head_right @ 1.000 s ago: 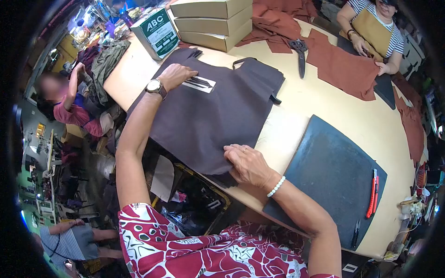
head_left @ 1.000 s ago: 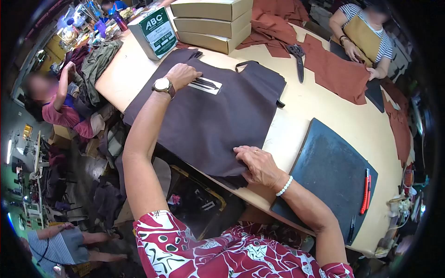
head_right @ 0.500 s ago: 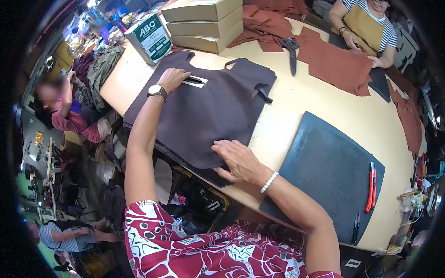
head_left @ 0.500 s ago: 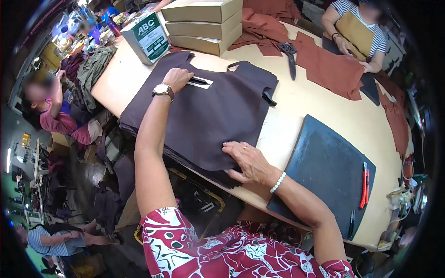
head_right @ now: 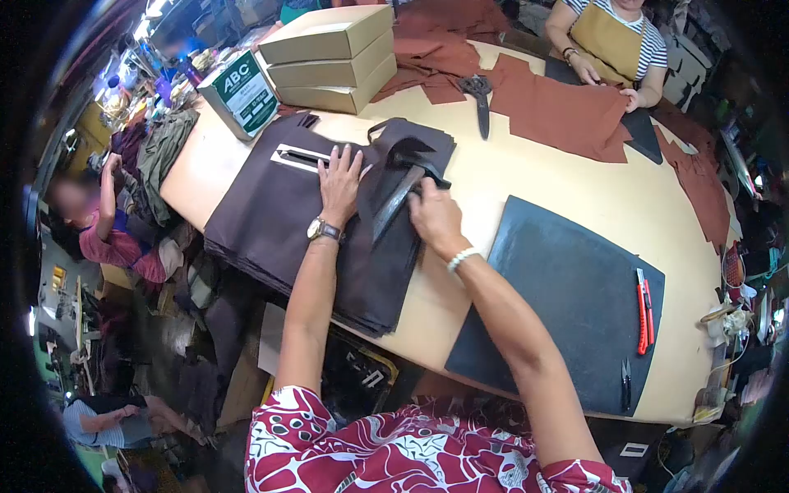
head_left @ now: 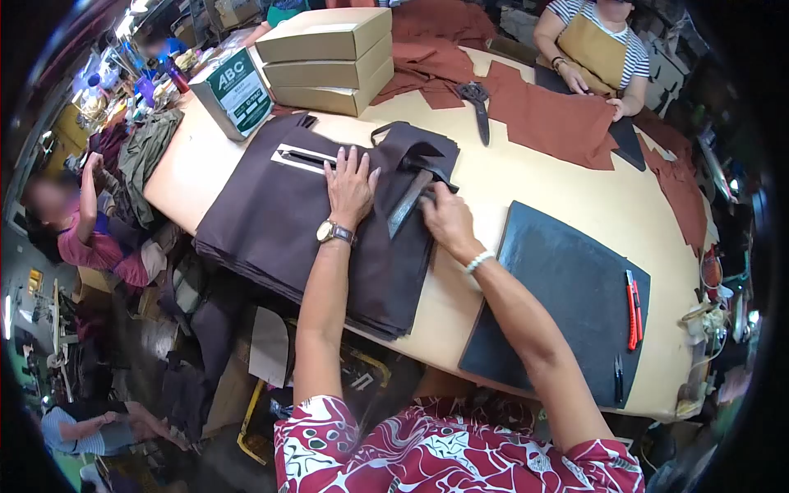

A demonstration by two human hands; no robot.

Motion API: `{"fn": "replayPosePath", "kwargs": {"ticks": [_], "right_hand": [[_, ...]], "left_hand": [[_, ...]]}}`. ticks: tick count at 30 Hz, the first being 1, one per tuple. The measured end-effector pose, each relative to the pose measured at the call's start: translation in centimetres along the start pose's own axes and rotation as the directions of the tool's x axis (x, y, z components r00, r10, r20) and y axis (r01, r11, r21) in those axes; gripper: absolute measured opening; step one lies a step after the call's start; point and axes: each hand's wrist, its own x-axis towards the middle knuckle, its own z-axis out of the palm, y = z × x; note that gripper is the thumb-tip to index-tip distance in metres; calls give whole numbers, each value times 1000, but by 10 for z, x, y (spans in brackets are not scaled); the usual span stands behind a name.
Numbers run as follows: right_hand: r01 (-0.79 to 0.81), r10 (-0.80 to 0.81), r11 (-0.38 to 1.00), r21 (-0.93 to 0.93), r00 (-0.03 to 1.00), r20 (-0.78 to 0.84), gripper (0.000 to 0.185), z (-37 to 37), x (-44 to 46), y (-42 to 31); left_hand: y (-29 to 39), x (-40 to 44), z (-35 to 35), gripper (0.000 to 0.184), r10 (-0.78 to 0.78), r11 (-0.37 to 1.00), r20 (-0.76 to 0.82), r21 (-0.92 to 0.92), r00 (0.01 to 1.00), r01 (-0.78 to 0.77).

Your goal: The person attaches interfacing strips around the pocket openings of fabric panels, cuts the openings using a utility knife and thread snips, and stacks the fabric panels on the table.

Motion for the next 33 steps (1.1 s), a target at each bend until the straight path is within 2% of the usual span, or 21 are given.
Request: {"fn": "replayPosePath", "kwargs": {"ticks": [1,3,6,9,10,13,15,17,19,21,23,25,29,31,33], "right_hand": [[-78,83,992,-95,995,54,50,-1,5,-15],[-67,92,978,-197,988,121,62,-7,12,-39],[-74,86,974,-216,995,48,75,5,23,-40],[-161,168,959,-235,986,8,75,9,40,-10],[-182,186,975,-131,982,21,75,-2,43,-4],[-210,217,976,64,966,-137,59,-21,58,24],[-229,256,959,164,953,-165,54,-44,50,17],[-14,79,971,240,961,-265,52,-53,33,-1],[170,-72,918,360,961,-268,50,-46,12,-23],[121,-90,913,389,991,-96,51,-32,-6,-42],[104,-132,933,345,989,60,50,-19,-10,-54],[15,-46,973,229,990,133,51,-3,-3,-56],[-99,100,994,53,995,-8,56,12,21,-42],[-88,80,988,-129,995,-60,55,16,22,-30],[-24,28,968,-250,1000,9,47,-1,12,-29]], "left_hand": [[1,1,-2,45,-7,1000,3,-6,1000,7],[4,1,-5,44,-22,1000,13,-19,1000,23],[4,-1,-11,48,-16,999,43,-48,999,18],[7,-1,-17,57,-19,996,47,-82,999,22],[7,-1,-18,58,-13,997,50,-73,999,16],[9,-2,-19,61,-12,998,47,-65,999,15],[9,-1,-19,62,-12,998,41,-57,999,15],[9,-2,-18,62,-9,999,38,-43,999,11],[8,-1,-16,64,-11,999,45,-48,999,13],[8,-2,-13,65,-3,999,31,-43,1000,4],[4,-3,-12,60,8,1000,94,6,996,-9],[1,-2,-3,57,-37,989,-10,-141,999,35],[-4,-1,7,52,-24,999,-10,-40,1000,23],[-4,-1,7,49,14,1000,-4,20,1000,-14],[-1,0,0,47,67,994,-4,88,998,-67]]}}
